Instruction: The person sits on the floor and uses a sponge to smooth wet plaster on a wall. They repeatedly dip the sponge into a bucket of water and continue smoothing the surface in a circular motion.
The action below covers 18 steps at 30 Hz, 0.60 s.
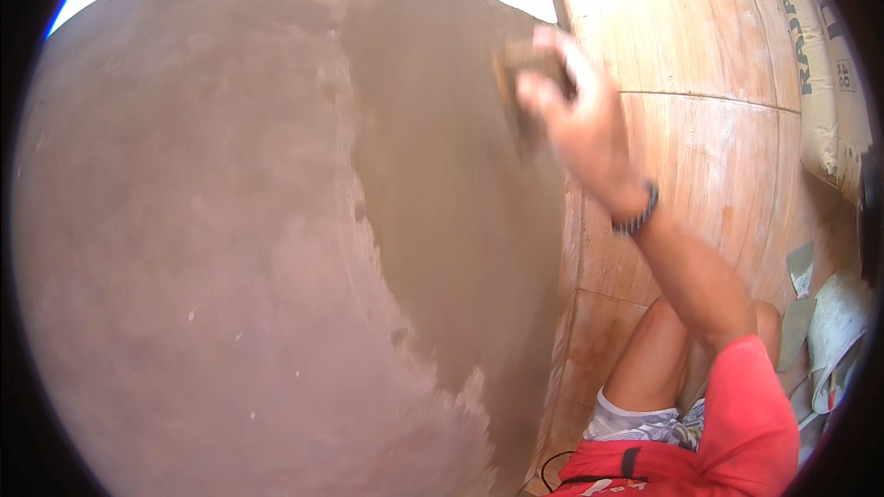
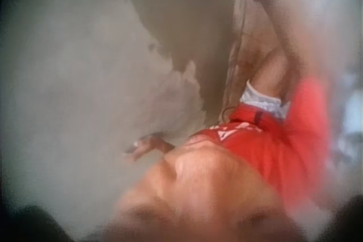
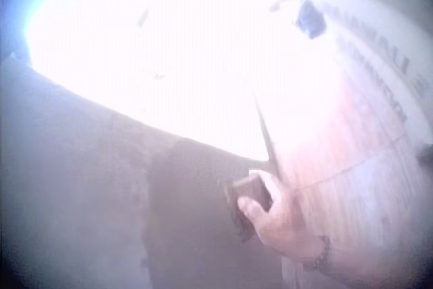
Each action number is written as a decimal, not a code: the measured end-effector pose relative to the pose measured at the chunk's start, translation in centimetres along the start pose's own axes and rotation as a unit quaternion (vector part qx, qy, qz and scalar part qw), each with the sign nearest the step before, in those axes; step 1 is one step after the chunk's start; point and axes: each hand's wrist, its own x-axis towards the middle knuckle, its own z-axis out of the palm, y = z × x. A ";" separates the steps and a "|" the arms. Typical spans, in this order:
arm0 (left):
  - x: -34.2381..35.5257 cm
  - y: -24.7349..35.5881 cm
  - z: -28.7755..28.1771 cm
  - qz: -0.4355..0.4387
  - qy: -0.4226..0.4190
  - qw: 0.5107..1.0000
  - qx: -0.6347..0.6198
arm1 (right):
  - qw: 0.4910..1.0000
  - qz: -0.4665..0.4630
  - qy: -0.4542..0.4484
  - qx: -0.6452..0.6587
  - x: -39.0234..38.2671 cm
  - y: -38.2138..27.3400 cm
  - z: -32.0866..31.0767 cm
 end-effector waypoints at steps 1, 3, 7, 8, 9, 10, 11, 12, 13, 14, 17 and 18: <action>-0.3 0.0 0.3 0.000 0.000 1.000 -0.001 | 1.000 0.022 -0.013 -0.006 2.7 -1.5 -0.1; 0.2 1.9 0.8 0.000 0.000 1.000 -0.006 | 0.999 0.030 -0.031 -0.019 6.4 -2.4 1.2; 3.0 5.6 -0.9 0.013 -0.011 1.000 -0.005 | 0.978 -0.166 0.059 -0.110 4.2 0.2 5.5; 2.7 4.9 -1.2 0.017 -0.015 1.000 0.004 | 0.991 -0.118 0.006 -0.068 -0.1 0.7 6.2; 2.4 4.6 -1.1 0.017 -0.016 1.000 0.006 | 0.996 -0.075 -0.041 -0.033 -5.0 0.3 5.4; 2.4 4.4 -1.2 0.018 -0.016 1.000 0.012 | 0.996 -0.041 -0.080 -0.001 -9.6 0.2 4.4; 2.4 4.3 -1.0 0.019 -0.019 1.000 0.008 | 0.992 0.017 -0.125 -0.027 -14.0 0.0 2.7; 2.5 4.4 -0.8 0.022 -0.022 1.000 0.003 | 0.980 0.052 -0.187 -0.045 -17.9 0.2 0.6; 2.7 5.0 -0.8 0.024 -0.024 0.999 -0.004 | 0.963 0.087 -0.246 -0.063 -20.1 0.5 -1.3; 3.2 5.7 -1.0 0.026 -0.024 0.999 -0.003 | 0.971 0.081 -0.212 -0.074 -20.0 1.1 -2.2; 3.8 6.5 -1.1 0.027 -0.024 0.999 -0.012 | 0.990 0.104 -0.072 -0.057 -15.1 2.2 -2.9; 3.9 6.6 -1.1 0.024 -0.026 0.999 -0.019 | 0.990 0.137 0.000 -0.023 -11.0 2.5 -2.6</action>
